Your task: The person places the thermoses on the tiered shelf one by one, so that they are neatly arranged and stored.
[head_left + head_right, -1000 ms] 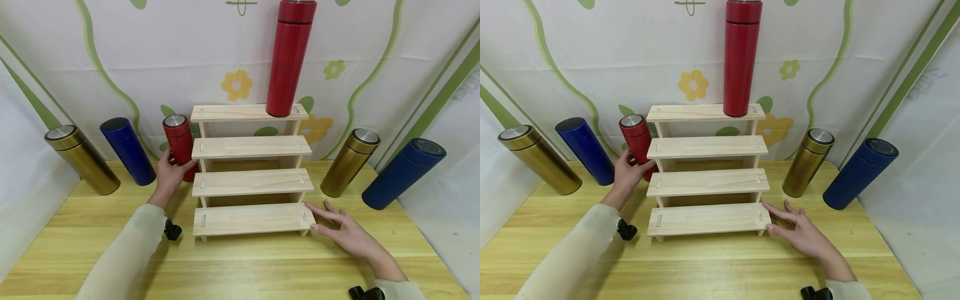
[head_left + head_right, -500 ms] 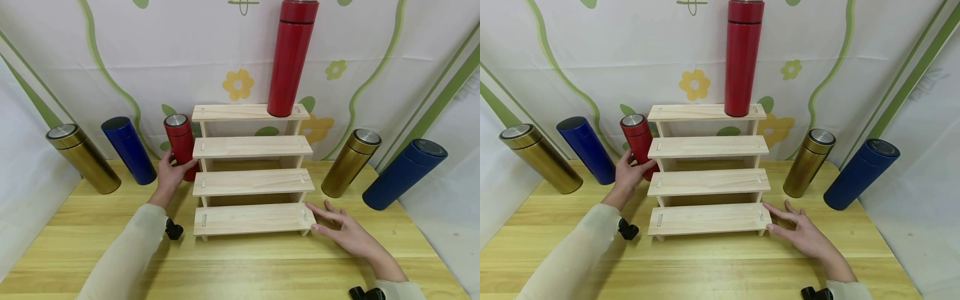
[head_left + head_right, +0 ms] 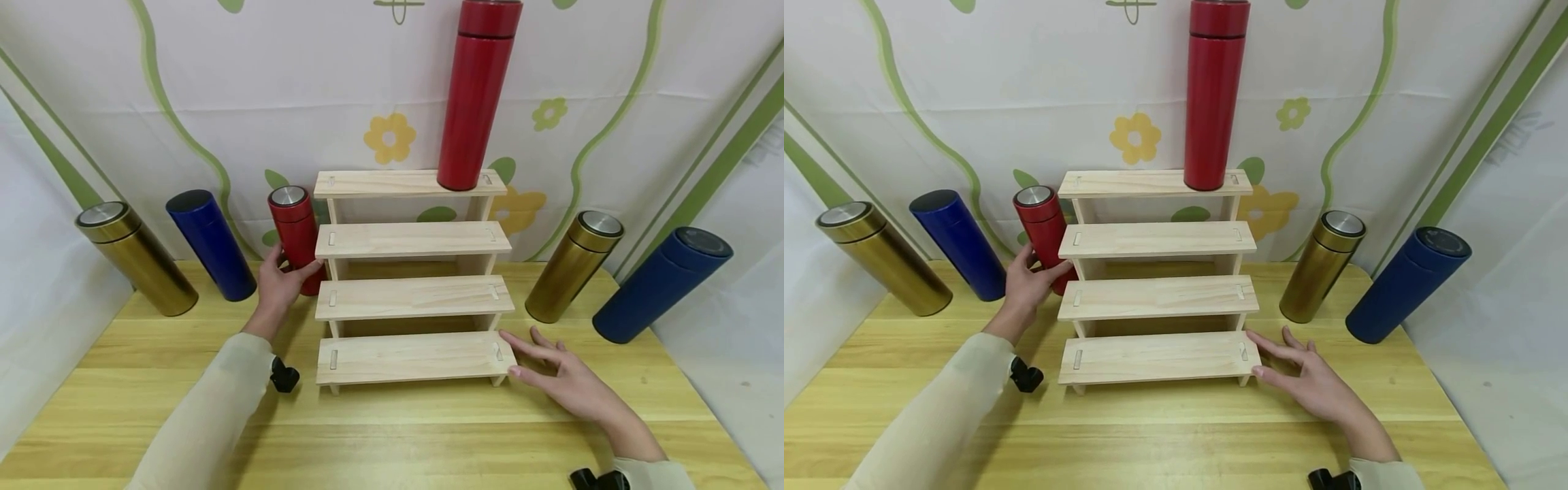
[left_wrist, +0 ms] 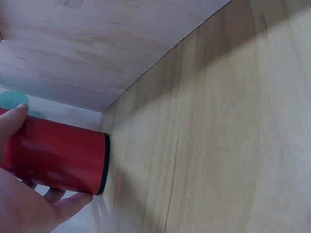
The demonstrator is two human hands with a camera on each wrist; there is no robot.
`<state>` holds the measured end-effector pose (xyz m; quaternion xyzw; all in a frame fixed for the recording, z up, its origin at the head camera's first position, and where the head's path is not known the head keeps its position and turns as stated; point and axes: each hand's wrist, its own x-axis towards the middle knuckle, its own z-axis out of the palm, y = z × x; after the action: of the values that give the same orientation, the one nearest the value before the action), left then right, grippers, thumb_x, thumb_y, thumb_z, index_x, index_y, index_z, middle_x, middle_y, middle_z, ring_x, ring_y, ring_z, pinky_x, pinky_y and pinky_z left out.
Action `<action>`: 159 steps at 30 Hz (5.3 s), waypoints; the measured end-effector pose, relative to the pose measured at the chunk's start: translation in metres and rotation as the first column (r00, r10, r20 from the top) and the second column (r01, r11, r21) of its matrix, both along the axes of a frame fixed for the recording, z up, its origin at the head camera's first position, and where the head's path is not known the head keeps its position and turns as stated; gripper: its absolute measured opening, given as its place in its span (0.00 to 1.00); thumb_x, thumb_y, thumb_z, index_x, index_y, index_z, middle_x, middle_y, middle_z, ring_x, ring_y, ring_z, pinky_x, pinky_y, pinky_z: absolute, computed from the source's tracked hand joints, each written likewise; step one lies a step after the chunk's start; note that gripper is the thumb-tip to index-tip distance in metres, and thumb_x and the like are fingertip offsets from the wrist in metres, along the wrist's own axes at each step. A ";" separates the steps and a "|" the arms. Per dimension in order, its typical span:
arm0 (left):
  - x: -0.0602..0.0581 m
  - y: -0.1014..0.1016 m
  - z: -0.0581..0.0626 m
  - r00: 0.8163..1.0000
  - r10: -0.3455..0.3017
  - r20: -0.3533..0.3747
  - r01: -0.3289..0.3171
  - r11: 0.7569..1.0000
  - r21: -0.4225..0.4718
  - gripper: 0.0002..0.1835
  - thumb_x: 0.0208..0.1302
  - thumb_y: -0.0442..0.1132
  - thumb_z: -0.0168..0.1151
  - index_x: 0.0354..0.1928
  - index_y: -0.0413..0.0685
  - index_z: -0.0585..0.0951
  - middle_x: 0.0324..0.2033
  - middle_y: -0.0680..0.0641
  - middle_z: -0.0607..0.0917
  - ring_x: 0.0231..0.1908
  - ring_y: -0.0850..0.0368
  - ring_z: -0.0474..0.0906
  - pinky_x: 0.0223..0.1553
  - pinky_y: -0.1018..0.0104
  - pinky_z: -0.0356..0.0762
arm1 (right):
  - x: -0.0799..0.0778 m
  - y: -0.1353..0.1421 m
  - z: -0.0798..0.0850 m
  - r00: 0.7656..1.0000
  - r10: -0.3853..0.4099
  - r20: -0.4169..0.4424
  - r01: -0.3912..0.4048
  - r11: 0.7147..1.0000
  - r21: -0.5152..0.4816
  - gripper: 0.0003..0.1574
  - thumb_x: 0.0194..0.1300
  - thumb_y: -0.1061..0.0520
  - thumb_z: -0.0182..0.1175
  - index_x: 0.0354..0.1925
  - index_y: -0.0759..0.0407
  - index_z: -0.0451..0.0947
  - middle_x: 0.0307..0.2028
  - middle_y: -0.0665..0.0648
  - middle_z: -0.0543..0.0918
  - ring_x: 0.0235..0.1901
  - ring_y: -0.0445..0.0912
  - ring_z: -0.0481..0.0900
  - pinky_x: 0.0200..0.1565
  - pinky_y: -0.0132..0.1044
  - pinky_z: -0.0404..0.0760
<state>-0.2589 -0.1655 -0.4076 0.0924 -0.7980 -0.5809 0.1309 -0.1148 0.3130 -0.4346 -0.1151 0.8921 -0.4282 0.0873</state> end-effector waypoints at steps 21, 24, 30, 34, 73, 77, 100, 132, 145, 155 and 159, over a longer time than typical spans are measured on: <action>0.005 -0.006 0.010 1.000 -0.031 -0.004 0.031 1.000 0.000 0.39 0.65 0.43 0.76 0.75 0.55 0.71 0.71 0.41 0.76 0.70 0.44 0.71 0.73 0.45 0.72 | 0.002 -0.002 -0.001 1.000 0.020 -0.010 -0.021 1.000 -0.014 0.35 0.75 0.44 0.64 0.76 0.31 0.68 0.76 0.50 0.69 0.81 0.73 0.33 0.71 0.79 0.20; 0.008 -0.011 0.015 1.000 -0.027 -0.003 0.027 1.000 -0.007 0.39 0.64 0.45 0.77 0.75 0.55 0.71 0.70 0.40 0.77 0.69 0.43 0.73 0.71 0.45 0.74 | 0.002 -0.002 0.000 1.000 0.018 -0.012 -0.019 1.000 -0.012 0.35 0.75 0.44 0.64 0.76 0.31 0.68 0.77 0.52 0.69 0.81 0.74 0.34 0.71 0.79 0.21; 0.018 -0.017 0.026 0.999 -0.044 0.016 0.044 0.999 -0.008 0.41 0.64 0.49 0.77 0.76 0.55 0.70 0.71 0.41 0.76 0.69 0.43 0.74 0.70 0.45 0.75 | 0.003 -0.001 0.001 1.000 0.010 -0.007 -0.010 1.000 -0.008 0.35 0.74 0.43 0.64 0.75 0.29 0.69 0.78 0.55 0.67 0.81 0.73 0.34 0.72 0.79 0.22; 0.026 -0.016 0.037 0.998 -0.053 0.019 0.054 0.998 -0.016 0.41 0.64 0.50 0.76 0.76 0.55 0.69 0.72 0.42 0.76 0.68 0.44 0.74 0.69 0.45 0.76 | 0.003 -0.001 0.001 1.000 0.009 0.003 -0.009 1.000 -0.006 0.35 0.74 0.43 0.65 0.75 0.29 0.69 0.77 0.54 0.68 0.81 0.73 0.34 0.71 0.79 0.23; 0.072 -0.003 0.144 0.989 -0.148 0.023 0.148 0.989 0.008 0.41 0.62 0.53 0.78 0.75 0.63 0.69 0.71 0.47 0.76 0.66 0.48 0.75 0.66 0.44 0.80 | 0.003 0.000 -0.001 1.000 0.026 -0.006 -0.026 0.999 -0.034 0.35 0.75 0.45 0.64 0.75 0.30 0.69 0.77 0.54 0.68 0.81 0.75 0.33 0.70 0.80 0.20; 0.074 -0.003 0.152 0.988 -0.155 0.012 0.155 0.988 0.017 0.42 0.61 0.54 0.78 0.75 0.65 0.69 0.71 0.47 0.76 0.66 0.49 0.75 0.64 0.44 0.81 | 0.003 0.000 0.000 1.000 0.025 -0.004 -0.025 0.999 -0.033 0.35 0.75 0.45 0.64 0.76 0.31 0.69 0.77 0.54 0.68 0.81 0.74 0.33 0.70 0.80 0.20; 0.087 0.002 0.177 0.983 -0.181 -0.015 0.181 0.984 -0.008 0.41 0.60 0.56 0.78 0.74 0.67 0.71 0.67 0.49 0.78 0.63 0.50 0.78 0.58 0.46 0.85 | 0.005 -0.002 -0.001 1.000 0.005 -0.014 -0.006 1.000 -0.024 0.35 0.74 0.46 0.65 0.76 0.33 0.69 0.77 0.59 0.67 0.80 0.76 0.36 0.70 0.81 0.23; 0.073 0.048 0.235 0.955 -0.260 -0.143 0.276 0.956 0.103 0.36 0.62 0.48 0.77 0.71 0.64 0.74 0.63 0.49 0.81 0.59 0.51 0.81 0.56 0.47 0.87 | 0.005 0.000 -0.003 0.998 0.008 0.058 -0.004 0.997 -0.071 0.35 0.76 0.46 0.63 0.76 0.34 0.69 0.79 0.62 0.63 0.80 0.75 0.31 0.67 0.81 0.18; 0.052 0.066 0.248 0.966 -0.228 -0.118 0.241 0.963 0.118 0.36 0.61 0.48 0.78 0.70 0.66 0.74 0.62 0.49 0.81 0.59 0.53 0.81 0.59 0.49 0.86 | 0.004 0.001 -0.005 0.998 0.011 0.056 -0.006 0.997 -0.079 0.35 0.75 0.46 0.64 0.76 0.34 0.69 0.79 0.61 0.63 0.80 0.75 0.32 0.68 0.80 0.17; 0.027 0.078 0.250 0.972 -0.215 -0.090 0.224 0.969 0.107 0.38 0.61 0.47 0.79 0.72 0.65 0.73 0.63 0.50 0.80 0.60 0.54 0.79 0.60 0.52 0.84 | 0.005 -0.003 -0.005 0.999 0.007 0.041 -0.004 0.998 -0.066 0.35 0.75 0.45 0.64 0.76 0.33 0.70 0.79 0.62 0.63 0.80 0.75 0.33 0.69 0.80 0.18; 0.020 0.080 0.249 0.975 -0.209 -0.081 0.217 0.970 0.108 0.36 0.61 0.47 0.78 0.70 0.65 0.74 0.62 0.50 0.81 0.60 0.54 0.79 0.60 0.52 0.84 | 0.004 -0.004 -0.004 1.000 0.000 0.022 0.001 0.999 -0.053 0.35 0.74 0.44 0.64 0.75 0.31 0.69 0.79 0.62 0.62 0.81 0.75 0.34 0.70 0.80 0.19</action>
<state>-0.2392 -0.0853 -0.1590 -0.0064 -0.7631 -0.6399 0.0897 -0.1109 0.3090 -0.4386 -0.1124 0.8793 -0.4531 0.0942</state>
